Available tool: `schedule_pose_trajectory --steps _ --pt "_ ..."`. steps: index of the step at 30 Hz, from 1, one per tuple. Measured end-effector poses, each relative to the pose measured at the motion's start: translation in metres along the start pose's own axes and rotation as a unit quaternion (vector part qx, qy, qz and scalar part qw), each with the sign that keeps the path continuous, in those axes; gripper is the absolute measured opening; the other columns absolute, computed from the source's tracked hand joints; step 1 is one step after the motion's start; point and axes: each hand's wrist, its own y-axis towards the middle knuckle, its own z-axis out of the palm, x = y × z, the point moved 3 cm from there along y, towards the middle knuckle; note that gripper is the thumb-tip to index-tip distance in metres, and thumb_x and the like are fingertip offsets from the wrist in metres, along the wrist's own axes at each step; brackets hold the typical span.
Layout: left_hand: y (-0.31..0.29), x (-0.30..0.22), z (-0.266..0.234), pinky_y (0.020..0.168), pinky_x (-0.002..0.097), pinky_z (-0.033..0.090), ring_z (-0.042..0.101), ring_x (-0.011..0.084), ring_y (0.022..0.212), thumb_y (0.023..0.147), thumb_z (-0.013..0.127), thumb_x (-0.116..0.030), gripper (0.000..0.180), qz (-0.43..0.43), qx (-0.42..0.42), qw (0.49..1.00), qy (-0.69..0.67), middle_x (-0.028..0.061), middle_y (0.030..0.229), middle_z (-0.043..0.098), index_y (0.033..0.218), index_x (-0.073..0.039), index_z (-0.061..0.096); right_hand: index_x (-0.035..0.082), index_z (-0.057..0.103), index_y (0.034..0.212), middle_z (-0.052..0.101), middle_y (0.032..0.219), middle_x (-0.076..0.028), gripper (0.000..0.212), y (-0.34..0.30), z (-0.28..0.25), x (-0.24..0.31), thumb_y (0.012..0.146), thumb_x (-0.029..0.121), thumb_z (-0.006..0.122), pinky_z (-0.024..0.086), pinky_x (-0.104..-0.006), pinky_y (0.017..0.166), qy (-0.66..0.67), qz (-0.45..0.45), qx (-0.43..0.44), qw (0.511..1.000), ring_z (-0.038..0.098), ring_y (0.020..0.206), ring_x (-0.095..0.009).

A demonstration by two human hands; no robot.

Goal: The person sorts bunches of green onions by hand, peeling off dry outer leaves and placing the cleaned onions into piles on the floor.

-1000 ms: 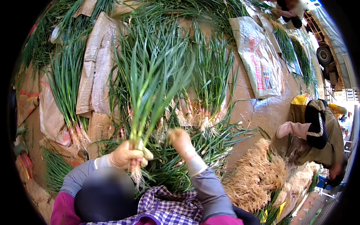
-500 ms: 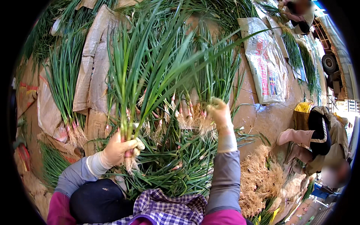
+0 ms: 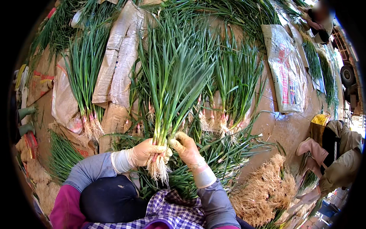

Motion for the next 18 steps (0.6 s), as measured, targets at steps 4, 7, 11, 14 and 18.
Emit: schedule_pose_trajectory --steps 4,7,11,14,18 --pt "-0.007 0.000 -0.009 0.070 0.0332 0.051 0.057 0.0196 0.073 0.084 0.060 -0.011 0.011 0.000 0.055 0.997 -0.054 0.0097 0.082 0.056 0.081 -0.002 0.055 0.000 0.042 0.130 0.047 0.125 -0.012 0.072 0.008 0.011 0.016 0.079 0.047 0.064 0.024 -0.0350 0.104 0.010 -0.090 0.029 0.995 0.037 0.121 -0.022" --pt "-0.010 0.000 -0.012 0.070 0.0330 0.050 0.056 0.0192 0.073 0.083 0.060 -0.011 0.011 0.000 0.052 0.996 -0.066 0.0089 0.081 0.056 0.085 -0.002 0.055 -0.001 0.035 0.134 0.046 0.129 -0.011 0.070 0.000 0.025 0.009 0.084 0.040 0.062 0.025 -0.0334 0.104 0.022 -0.002 0.117 0.993 0.039 0.121 -0.022" --pt "-0.013 0.003 -0.018 0.071 0.0334 0.050 0.057 0.0202 0.075 0.085 0.058 -0.008 0.013 0.012 0.053 0.997 -0.060 0.0093 0.083 0.056 0.094 0.000 0.054 0.004 0.062 0.099 0.062 0.082 -0.005 0.027 -0.001 0.013 0.012 0.087 0.028 0.060 0.048 -0.0308 0.074 -0.388 -0.116 -0.029 0.914 0.058 0.077 -0.018" --pt "-0.017 0.000 -0.014 0.065 0.0278 0.052 0.059 0.0164 0.066 0.084 0.061 -0.010 0.013 0.027 -0.026 0.996 0.084 0.0102 0.079 0.062 0.090 0.002 0.059 0.006 0.064 0.084 0.061 0.072 -0.005 0.027 0.006 -0.035 0.002 0.089 0.031 0.054 0.049 -0.0287 0.061 -0.396 -0.014 -0.141 0.907 0.057 0.065 -0.015" --pt "-0.018 -0.003 -0.015 0.050 0.0213 0.047 0.057 0.0116 0.054 0.083 0.063 -0.011 0.013 0.003 -0.053 0.976 0.210 0.0098 0.073 0.064 0.083 0.002 0.062 0.001 0.057 0.109 0.061 0.082 -0.003 0.036 0.007 -0.009 0.002 0.089 0.030 0.057 0.046 -0.0216 0.064 -0.044 0.130 0.020 0.990 0.054 0.067 -0.009"
